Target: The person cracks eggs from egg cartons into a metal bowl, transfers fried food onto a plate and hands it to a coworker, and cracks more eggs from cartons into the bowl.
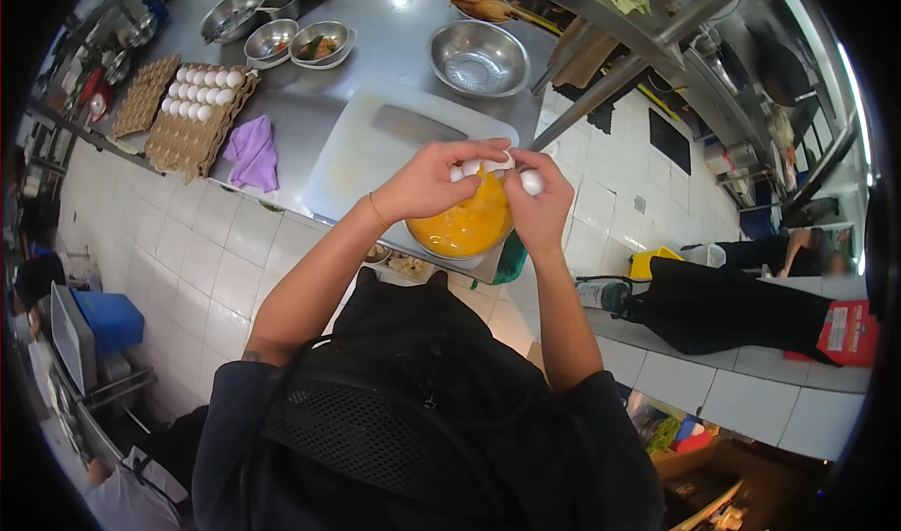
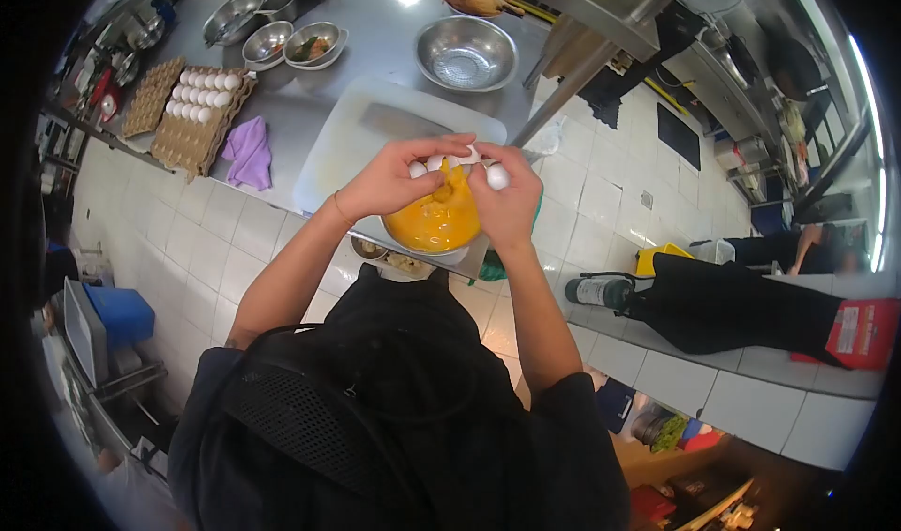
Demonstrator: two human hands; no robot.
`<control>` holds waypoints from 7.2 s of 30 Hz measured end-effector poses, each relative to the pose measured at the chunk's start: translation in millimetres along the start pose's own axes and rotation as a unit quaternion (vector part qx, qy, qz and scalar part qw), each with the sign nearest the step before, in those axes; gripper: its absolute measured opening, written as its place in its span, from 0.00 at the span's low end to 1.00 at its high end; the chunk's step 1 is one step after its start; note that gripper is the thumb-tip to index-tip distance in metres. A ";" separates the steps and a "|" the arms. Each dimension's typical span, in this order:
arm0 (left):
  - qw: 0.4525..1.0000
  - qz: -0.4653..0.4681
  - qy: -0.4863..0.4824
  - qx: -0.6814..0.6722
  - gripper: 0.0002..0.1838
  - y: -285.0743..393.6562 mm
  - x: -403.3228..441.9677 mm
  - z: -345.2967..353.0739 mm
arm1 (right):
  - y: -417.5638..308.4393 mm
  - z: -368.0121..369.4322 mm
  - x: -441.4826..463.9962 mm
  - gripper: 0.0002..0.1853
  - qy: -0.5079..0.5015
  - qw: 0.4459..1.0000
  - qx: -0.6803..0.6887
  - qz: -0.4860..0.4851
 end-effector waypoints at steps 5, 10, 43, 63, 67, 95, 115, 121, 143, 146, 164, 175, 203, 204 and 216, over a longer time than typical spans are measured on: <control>0.994 0.087 0.013 0.072 0.25 35.6 40.1 41.1 | -12.2 -56.0 7.5 0.12 0.109 0.993 -0.015 -0.041; 0.985 0.025 -0.018 0.171 0.31 -4.3 95.2 98.5 | 102.7 -119.4 -24.6 0.17 0.165 0.978 -0.002 0.131; 0.930 -0.187 0.124 -0.292 0.27 -79.2 -33.0 22.3 | -39.1 1.7 -29.2 0.28 0.001 0.977 0.198 0.073; 0.945 -0.236 0.134 -0.183 0.24 -71.2 -34.6 -3.6 | 46.1 40.8 -34.3 0.13 -0.069 0.903 0.284 0.315; 0.959 -0.232 0.115 -0.111 0.24 -57.0 -27.7 -0.3 | 39.9 49.4 -41.0 0.15 -0.155 0.908 0.228 0.315; 0.922 0.070 0.107 0.365 0.25 -11.3 -22.3 -8.1 | -22.8 30.9 -17.8 0.18 -0.167 0.954 -0.141 -0.204; 0.882 -0.199 0.243 -0.351 0.28 -86.4 -30.7 10.6 | 36.0 -67.6 -57.4 0.30 -0.052 0.993 -0.095 0.039; 0.877 -0.227 0.117 -0.408 0.32 -85.9 -32.9 80.6 | -25.3 11.9 -67.2 0.21 -0.337 0.929 -0.121 -0.096; 0.988 -0.129 0.052 -0.072 0.26 -62.9 -20.7 11.7 | 45.3 45.6 -37.4 0.19 -0.192 0.907 0.168 0.335; 0.958 -0.197 0.123 -0.167 0.22 -83.9 -30.2 4.4 | 38.3 41.0 -34.5 0.16 -0.211 0.920 0.114 0.309; 0.965 -0.194 0.171 -0.045 0.18 -82.8 -31.4 -15.7 | 53.3 52.2 -42.9 0.22 -0.168 0.964 0.080 0.188; 0.906 0.233 0.049 0.351 0.25 117.7 -2.6 -3.6 | -112.8 -25.4 16.9 0.23 -0.088 0.906 -0.190 -0.367; 0.540 -0.280 0.638 0.473 0.21 -134.5 -239.1 -482.1 | 46.4 -88.8 -40.0 0.12 0.139 0.960 -0.225 0.092; 0.543 -0.281 0.642 0.463 0.21 -132.0 -242.5 -488.3 | 14.0 -47.1 -14.4 0.11 0.112 0.970 -0.208 0.047; 0.631 -0.239 0.649 0.350 0.21 -117.3 -270.8 -499.0 | -68.5 538.6 76.5 0.13 -0.374 0.912 -0.061 -0.159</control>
Point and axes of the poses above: each hand's wrist, its own x-axis towards the middle knuckle, its own z-axis out of the palm, y = z × x, the point moved 8 cm from there along x, towards the middle knuckle, and after that the axes turned 7 degrees about -z, right-handed, at the moved point
